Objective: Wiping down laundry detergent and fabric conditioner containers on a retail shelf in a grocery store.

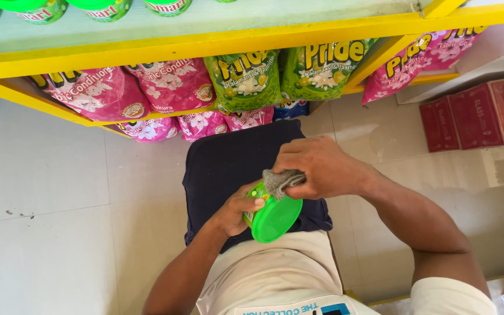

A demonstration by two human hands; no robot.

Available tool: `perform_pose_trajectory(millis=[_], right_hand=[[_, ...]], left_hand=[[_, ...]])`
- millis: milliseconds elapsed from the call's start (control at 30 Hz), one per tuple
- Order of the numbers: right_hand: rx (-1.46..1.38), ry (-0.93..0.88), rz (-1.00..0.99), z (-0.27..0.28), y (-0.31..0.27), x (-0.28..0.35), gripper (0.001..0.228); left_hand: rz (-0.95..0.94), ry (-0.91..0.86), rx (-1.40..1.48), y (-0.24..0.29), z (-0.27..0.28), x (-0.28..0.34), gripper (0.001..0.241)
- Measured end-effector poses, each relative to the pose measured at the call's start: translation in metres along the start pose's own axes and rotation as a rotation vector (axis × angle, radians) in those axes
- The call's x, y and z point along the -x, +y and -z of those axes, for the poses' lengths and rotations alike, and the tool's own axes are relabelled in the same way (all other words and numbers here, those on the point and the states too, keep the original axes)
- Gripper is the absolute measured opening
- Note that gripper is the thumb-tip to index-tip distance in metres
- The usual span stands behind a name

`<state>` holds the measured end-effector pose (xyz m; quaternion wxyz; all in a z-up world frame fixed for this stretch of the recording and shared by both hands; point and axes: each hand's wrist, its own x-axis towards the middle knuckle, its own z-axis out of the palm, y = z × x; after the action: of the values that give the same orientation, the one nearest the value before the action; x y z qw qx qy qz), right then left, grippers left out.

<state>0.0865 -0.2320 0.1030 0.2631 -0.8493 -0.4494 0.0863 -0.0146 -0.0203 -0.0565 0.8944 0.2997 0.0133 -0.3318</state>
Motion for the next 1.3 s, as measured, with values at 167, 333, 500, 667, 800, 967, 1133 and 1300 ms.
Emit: perform_pose_trajectory(millis=[167, 333, 500, 667, 800, 967, 1133, 1300], right_hand=[[-0.065, -0.009, -0.114, 0.001, 0.009, 0.001, 0.019], [-0.478, 0.067, -0.343, -0.023, 0.037, 0.022, 0.024], [-0.811, 0.251, -0.483, -0.083, 0.06, 0.048, 0.023], [-1.347, 0.497, -0.713, -0.141, 0.03, 0.041, 0.013], [-1.897, 0.586, -0.961, -0.175, 0.018, 0.035, 0.016], [-2.069, 0.38, -1.202, -0.189, 0.008, 0.035, 0.031], [-2.172, 0.158, -1.069, -0.2, 0.006, 0.038, 0.045], [-1.808, 0.357, -0.735, -0.156, -0.047, 0.049, 0.054]], left_hand=[[-0.062, -0.014, 0.022, 0.016, -0.019, -0.002, 0.079], [-0.142, 0.012, 0.077, 0.028, -0.036, 0.003, 0.086], [-0.319, -0.023, 0.156, 0.038, -0.04, -0.003, 0.089], [-0.548, -0.043, 0.124, 0.059, -0.048, -0.016, 0.084], [-0.784, 0.049, -0.114, 0.051, -0.033, -0.026, 0.09], [-0.941, 0.156, -0.372, 0.049, -0.006, -0.03, 0.094], [-1.08, 0.197, -0.712, 0.06, -0.006, -0.029, 0.099], [-1.008, 0.321, -0.521, 0.047, 0.006, -0.033, 0.095]])
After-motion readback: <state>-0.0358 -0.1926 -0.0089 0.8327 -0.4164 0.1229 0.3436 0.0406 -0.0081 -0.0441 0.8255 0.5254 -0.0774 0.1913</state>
